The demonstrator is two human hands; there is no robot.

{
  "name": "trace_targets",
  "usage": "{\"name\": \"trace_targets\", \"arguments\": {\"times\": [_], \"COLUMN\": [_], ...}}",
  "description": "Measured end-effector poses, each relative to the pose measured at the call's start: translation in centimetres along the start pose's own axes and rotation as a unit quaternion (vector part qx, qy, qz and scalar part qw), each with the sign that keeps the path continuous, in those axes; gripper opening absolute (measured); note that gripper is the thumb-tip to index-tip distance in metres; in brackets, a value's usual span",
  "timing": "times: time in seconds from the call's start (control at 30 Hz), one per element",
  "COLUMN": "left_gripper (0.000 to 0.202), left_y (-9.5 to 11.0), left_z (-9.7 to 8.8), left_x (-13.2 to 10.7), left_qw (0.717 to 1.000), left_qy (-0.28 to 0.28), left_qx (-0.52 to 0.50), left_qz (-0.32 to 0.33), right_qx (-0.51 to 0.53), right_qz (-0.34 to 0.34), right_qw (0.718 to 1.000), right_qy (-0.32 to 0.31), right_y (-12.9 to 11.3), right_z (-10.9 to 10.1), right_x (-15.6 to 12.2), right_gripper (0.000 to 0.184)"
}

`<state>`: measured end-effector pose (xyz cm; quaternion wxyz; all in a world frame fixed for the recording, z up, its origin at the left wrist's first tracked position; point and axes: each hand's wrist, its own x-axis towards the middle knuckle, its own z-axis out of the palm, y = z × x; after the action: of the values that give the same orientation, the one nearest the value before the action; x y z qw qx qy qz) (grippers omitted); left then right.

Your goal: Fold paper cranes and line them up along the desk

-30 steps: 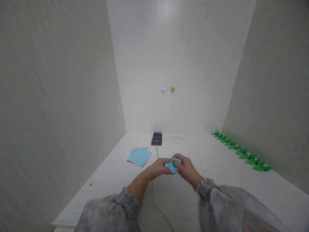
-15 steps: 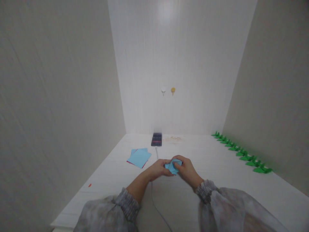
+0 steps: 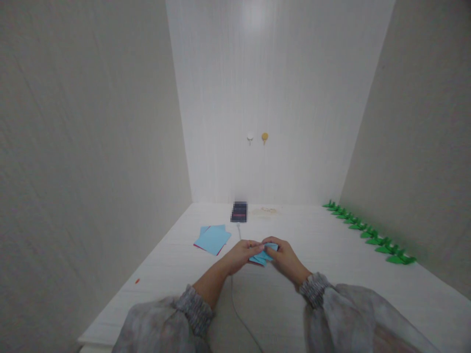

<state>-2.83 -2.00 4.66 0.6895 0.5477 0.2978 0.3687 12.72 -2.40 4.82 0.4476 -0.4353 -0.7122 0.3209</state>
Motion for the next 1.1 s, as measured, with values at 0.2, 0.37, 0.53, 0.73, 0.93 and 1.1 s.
{"name": "trace_targets", "arguments": {"times": [0.2,0.37,0.53,0.73,0.93,1.1], "left_gripper": [0.039,0.041,0.041,0.036,0.035,0.037], "left_y": [-0.5,-0.7,-0.4,-0.1,0.2,0.3], "left_z": [-0.6,-1.1,-1.2,-1.1,-1.0,-0.9], "left_x": [0.1,0.3,0.1,-0.1,0.1,0.2], "left_qw": [0.997,0.990,0.993,0.992,0.993,0.989], "left_qy": [0.016,0.050,0.043,0.042,0.056,0.087], "left_qx": [0.071,0.132,0.111,0.118,0.090,0.102], "left_qz": [0.008,0.016,0.009,0.023,0.055,0.066], "right_qx": [0.032,0.020,0.062,0.085,0.069,-0.002], "right_qz": [0.026,0.023,0.026,0.032,-0.009,-0.039], "right_qw": [0.999,0.999,0.998,0.996,0.997,0.999], "right_qy": [-0.016,-0.019,-0.006,-0.025,-0.028,0.015], "right_y": [0.0,0.2,-0.3,-0.7,-1.6,-1.6], "right_z": [0.2,0.2,0.2,-0.1,-0.3,-0.2], "right_x": [0.0,0.0,0.1,0.1,0.0,0.0], "right_gripper": [0.018,0.018,0.017,0.020,0.024,0.021]}}
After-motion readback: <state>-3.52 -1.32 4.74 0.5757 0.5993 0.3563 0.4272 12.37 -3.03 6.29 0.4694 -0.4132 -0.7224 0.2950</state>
